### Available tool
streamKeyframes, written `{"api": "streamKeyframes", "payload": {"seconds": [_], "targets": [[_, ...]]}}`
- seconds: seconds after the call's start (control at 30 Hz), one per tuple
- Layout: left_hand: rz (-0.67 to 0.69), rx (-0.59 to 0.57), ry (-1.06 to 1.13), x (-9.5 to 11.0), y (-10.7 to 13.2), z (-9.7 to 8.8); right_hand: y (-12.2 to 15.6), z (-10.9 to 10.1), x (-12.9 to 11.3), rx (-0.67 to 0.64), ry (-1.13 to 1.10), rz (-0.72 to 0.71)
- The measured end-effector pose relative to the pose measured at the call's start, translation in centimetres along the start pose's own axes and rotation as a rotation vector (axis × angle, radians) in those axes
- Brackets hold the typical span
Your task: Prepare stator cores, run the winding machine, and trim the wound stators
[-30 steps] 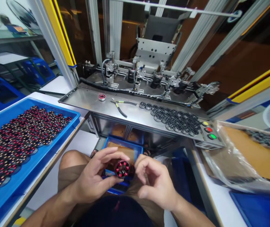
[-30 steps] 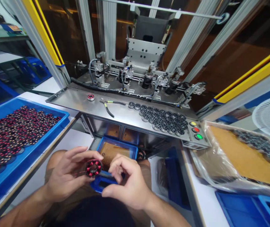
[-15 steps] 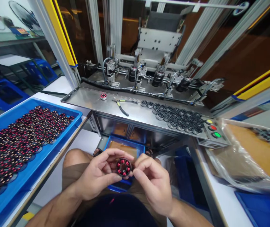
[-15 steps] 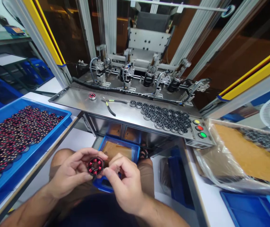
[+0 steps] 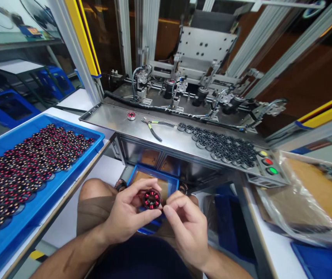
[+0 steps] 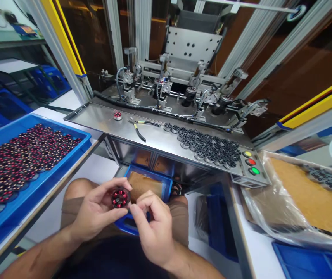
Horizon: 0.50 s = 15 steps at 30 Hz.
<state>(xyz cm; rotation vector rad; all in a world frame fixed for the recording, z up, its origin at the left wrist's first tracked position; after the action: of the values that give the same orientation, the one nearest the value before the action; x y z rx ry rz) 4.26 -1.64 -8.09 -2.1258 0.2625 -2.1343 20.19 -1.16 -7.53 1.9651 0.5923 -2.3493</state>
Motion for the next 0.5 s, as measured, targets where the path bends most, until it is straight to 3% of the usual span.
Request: {"api": "streamKeyframes", "payload": {"seconds": [0.1,0.3,0.5], "targets": [[0.092,0.081,-0.124,0.6,0.5,-0.1,-0.2,-0.1,0.1,-0.014,-0.042,0.011],[0.457,0.117,-0.466,1.6,1.0,-0.3,-0.9,0.8,-0.2,-0.085,-0.237,0.096],[0.409,0.170,-0.463,1.2,1.0,-0.4,-0.4,1.8,0.4,0.111,-0.377,0.164]]}}
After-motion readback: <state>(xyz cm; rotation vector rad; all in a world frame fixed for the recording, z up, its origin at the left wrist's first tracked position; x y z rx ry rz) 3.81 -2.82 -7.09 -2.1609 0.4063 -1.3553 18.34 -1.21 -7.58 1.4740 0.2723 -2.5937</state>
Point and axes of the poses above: each hand's wrist, its own y-axis away from the middle knuckle, its own z-axis out of the palm, x = y × z, the point moved 2 cm from there along -y, towards the middle knuckle, and after that the axes turned 13 degrees about -y, right-handed, at the moved point
